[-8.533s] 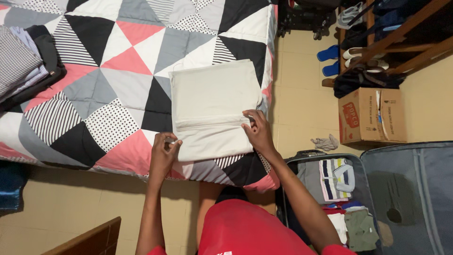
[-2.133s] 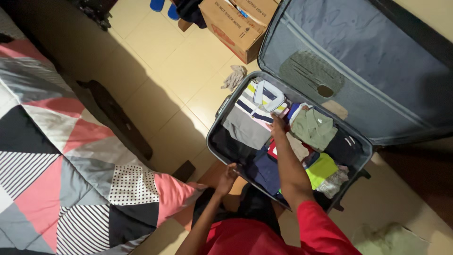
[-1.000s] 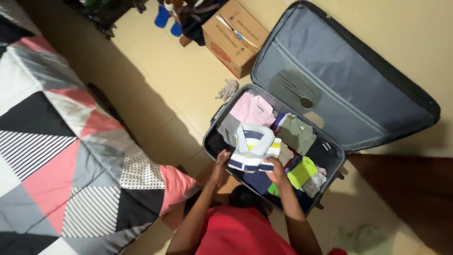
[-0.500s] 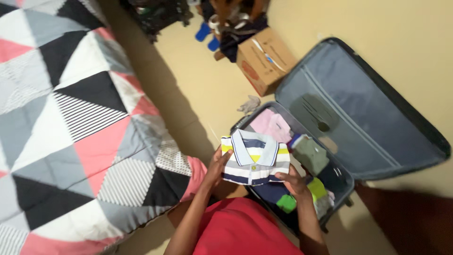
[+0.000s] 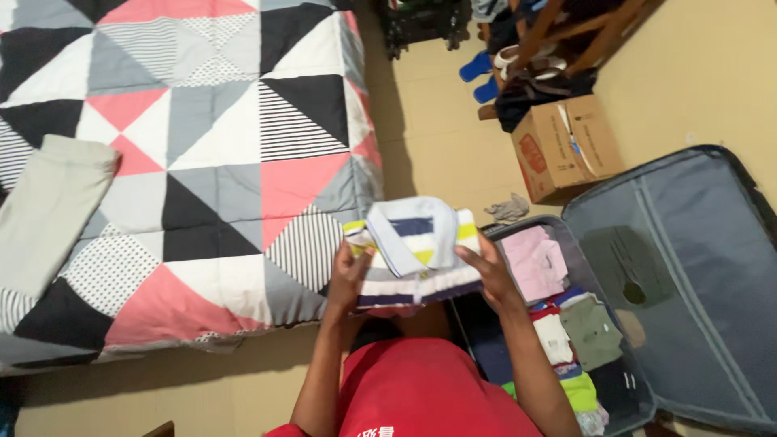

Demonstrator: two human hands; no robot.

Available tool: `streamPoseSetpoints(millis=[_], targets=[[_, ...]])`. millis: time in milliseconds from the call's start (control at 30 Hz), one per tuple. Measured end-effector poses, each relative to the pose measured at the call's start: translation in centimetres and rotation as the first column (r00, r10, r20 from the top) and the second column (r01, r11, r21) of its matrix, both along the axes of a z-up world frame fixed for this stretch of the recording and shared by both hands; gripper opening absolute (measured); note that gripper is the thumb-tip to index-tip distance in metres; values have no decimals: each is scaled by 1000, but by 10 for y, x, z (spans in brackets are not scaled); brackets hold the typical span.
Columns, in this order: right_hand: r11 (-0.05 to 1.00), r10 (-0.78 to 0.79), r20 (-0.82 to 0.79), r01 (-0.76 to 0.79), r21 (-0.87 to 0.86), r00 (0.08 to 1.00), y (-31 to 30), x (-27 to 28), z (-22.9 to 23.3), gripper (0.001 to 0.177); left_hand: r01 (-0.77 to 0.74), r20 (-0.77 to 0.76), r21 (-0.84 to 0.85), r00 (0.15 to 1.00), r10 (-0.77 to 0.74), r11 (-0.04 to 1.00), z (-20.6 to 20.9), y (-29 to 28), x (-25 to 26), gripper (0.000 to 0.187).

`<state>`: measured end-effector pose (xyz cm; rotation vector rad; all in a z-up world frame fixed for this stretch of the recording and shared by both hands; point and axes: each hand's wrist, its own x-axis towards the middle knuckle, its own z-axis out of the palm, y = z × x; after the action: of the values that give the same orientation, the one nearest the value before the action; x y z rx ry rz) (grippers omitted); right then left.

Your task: The person unpacks various folded garments from an open suitcase on the floor, including shirts and pants. They move each item to a bed with a geometric-patterned quilt, where they are folded or restacked neatly.

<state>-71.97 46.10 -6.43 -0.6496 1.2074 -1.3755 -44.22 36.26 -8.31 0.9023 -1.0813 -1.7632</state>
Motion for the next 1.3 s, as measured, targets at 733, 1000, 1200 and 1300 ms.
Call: streamPoseSetpoints(millis=[733, 1000, 1200, 1300], targets=[[929, 297, -248, -338, -147, 922, -232, 139, -60, 61, -328, 501, -545, 611, 613, 772, 19, -120, 152, 62], [933, 240, -278, -300, -200, 930, -220, 145, -48, 61, -419, 445, -567, 569, 692, 709, 9, -139, 155, 21], [930, 112, -498, -268, -253, 860, -232, 149, -61, 55, -515, 338, -508, 617, 710, 690, -26, -149, 163, 15], [958, 108, -615, -247, -145, 781, -225, 149, -52, 55, -493, 356, -546, 595, 720, 677, -31, -150, 165, 18]])
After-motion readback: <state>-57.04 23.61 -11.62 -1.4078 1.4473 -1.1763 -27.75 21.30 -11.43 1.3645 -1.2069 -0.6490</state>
